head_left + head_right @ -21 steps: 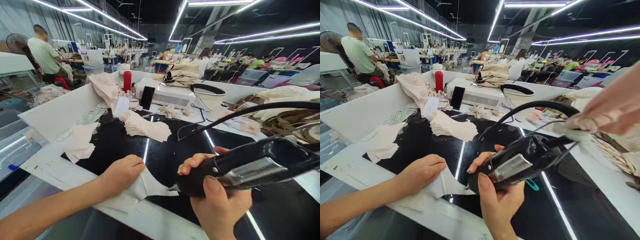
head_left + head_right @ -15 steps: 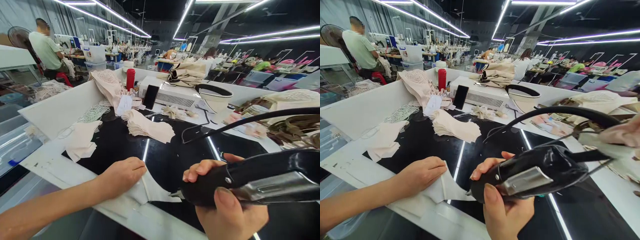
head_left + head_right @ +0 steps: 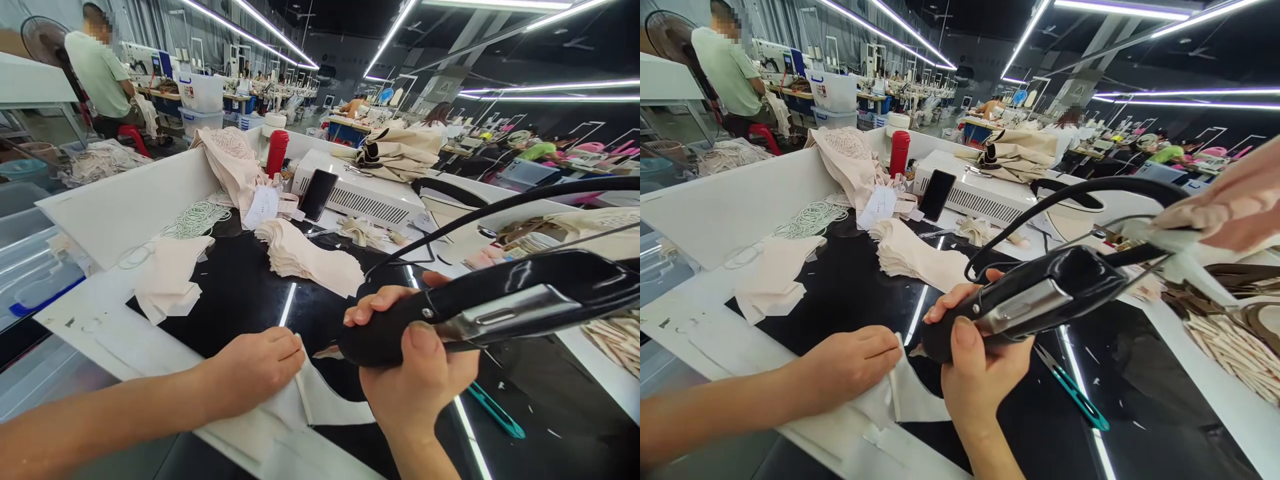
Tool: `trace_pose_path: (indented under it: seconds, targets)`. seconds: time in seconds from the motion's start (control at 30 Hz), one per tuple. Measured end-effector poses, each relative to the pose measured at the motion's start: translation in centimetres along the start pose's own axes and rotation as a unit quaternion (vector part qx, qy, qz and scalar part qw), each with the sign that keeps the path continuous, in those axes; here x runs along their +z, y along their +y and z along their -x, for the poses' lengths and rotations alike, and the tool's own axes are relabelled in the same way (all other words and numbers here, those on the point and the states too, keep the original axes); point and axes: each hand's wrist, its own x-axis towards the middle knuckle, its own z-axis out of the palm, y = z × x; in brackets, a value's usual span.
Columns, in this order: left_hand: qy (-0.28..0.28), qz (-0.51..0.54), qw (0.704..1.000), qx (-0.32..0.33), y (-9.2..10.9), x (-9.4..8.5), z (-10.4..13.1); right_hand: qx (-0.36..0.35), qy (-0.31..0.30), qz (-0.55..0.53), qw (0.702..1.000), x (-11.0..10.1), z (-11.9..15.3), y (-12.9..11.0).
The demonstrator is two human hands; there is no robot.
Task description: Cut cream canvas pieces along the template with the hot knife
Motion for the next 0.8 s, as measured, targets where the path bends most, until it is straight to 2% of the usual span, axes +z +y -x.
trace_pose_path:
  seconds: [0.17, 0.37, 0.8]
  targets:
    - [0.0, -0.011, 1.0, -0.001, 0.1, 0.0, -0.2, -0.006, -0.006, -0.005, 1.0, 0.4, -0.1, 0.9]
    - [0.019, -0.003, 1.0, -0.009, 0.3, -0.2, -0.3, -0.004, -0.011, -0.027, 1.0, 0.5, 0.0, 0.9]
    - [0.017, -0.007, 1.0, -0.011, 0.2, -0.2, -0.1, -0.02, -0.017, -0.004, 1.0, 0.6, 0.3, 1.0]
